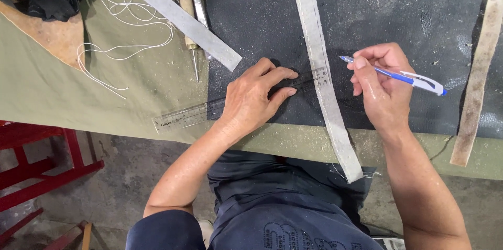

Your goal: Measuring and marking a thin strip of leather with a ruler and pen on a workshop table.

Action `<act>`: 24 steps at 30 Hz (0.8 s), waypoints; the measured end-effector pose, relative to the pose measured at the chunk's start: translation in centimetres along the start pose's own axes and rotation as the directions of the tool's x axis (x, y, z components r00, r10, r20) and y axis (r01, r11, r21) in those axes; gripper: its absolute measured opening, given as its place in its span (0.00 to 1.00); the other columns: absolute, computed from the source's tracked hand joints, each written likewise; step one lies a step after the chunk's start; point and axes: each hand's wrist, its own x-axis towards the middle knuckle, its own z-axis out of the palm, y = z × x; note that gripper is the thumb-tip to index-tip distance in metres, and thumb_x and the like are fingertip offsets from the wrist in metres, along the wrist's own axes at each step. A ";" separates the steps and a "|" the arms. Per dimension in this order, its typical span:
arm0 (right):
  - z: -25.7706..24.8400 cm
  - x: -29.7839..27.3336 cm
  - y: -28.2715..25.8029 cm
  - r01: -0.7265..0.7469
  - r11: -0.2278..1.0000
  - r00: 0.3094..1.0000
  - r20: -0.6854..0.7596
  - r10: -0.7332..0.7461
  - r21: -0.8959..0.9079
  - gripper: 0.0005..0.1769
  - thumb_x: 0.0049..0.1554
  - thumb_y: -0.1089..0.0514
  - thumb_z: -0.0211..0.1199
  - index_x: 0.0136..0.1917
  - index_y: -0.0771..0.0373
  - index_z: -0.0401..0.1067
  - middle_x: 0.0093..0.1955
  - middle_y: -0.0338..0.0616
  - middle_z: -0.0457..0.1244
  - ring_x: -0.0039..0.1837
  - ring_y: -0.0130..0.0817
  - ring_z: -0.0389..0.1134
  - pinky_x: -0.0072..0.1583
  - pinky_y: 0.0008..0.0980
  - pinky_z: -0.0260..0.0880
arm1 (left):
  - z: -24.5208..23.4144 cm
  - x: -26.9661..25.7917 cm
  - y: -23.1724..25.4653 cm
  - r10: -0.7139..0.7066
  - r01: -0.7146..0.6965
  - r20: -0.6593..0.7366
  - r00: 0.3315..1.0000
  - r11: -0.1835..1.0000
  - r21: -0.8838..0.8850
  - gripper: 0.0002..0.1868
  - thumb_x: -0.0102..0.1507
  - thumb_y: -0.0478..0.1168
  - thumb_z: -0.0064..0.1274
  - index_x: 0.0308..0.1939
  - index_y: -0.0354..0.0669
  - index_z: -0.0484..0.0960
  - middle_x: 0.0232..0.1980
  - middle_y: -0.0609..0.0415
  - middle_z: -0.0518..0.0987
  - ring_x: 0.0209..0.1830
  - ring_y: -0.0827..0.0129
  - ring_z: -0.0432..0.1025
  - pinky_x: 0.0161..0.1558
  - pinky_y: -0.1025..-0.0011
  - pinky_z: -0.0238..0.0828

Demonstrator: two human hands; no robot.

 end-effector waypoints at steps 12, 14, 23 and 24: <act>0.0 0.0 -0.1 -0.012 1.000 1.000 0.005 0.012 -0.004 0.08 0.72 0.61 0.56 0.54 0.69 0.65 0.48 0.52 0.65 0.36 0.29 0.62 0.38 0.22 0.63 | -0.3 0.2 0.0 -0.017 0.017 0.033 0.999 1.000 -0.009 0.11 0.67 0.48 0.59 0.54 0.59 0.82 0.43 0.62 0.72 0.35 0.67 0.74 0.23 0.64 0.67; -0.1 0.0 0.0 -0.013 1.000 1.000 0.007 0.013 -0.007 0.08 0.71 0.61 0.56 0.54 0.69 0.65 0.47 0.52 0.66 0.36 0.28 0.63 0.38 0.22 0.63 | -0.1 0.1 -0.1 -0.012 0.012 0.022 1.000 1.000 -0.010 0.11 0.67 0.48 0.59 0.54 0.59 0.82 0.43 0.62 0.72 0.36 0.67 0.74 0.24 0.65 0.68; -0.1 -0.2 0.3 0.039 0.998 0.999 0.018 -0.038 -0.045 0.06 0.71 0.63 0.58 0.51 0.68 0.67 0.45 0.49 0.66 0.35 0.27 0.62 0.37 0.22 0.61 | 0.3 -0.1 -0.2 0.013 -0.012 -0.022 1.000 1.000 0.010 0.11 0.67 0.47 0.59 0.53 0.58 0.83 0.43 0.61 0.72 0.35 0.67 0.74 0.22 0.66 0.67; 0.0 -0.2 0.2 0.053 0.997 0.998 0.028 -0.051 -0.058 0.06 0.70 0.64 0.58 0.50 0.69 0.67 0.43 0.48 0.66 0.34 0.27 0.61 0.36 0.21 0.60 | 0.3 -0.2 -0.2 0.030 -0.029 -0.038 0.999 1.000 0.011 0.11 0.67 0.46 0.60 0.53 0.57 0.83 0.42 0.60 0.72 0.35 0.67 0.74 0.21 0.67 0.66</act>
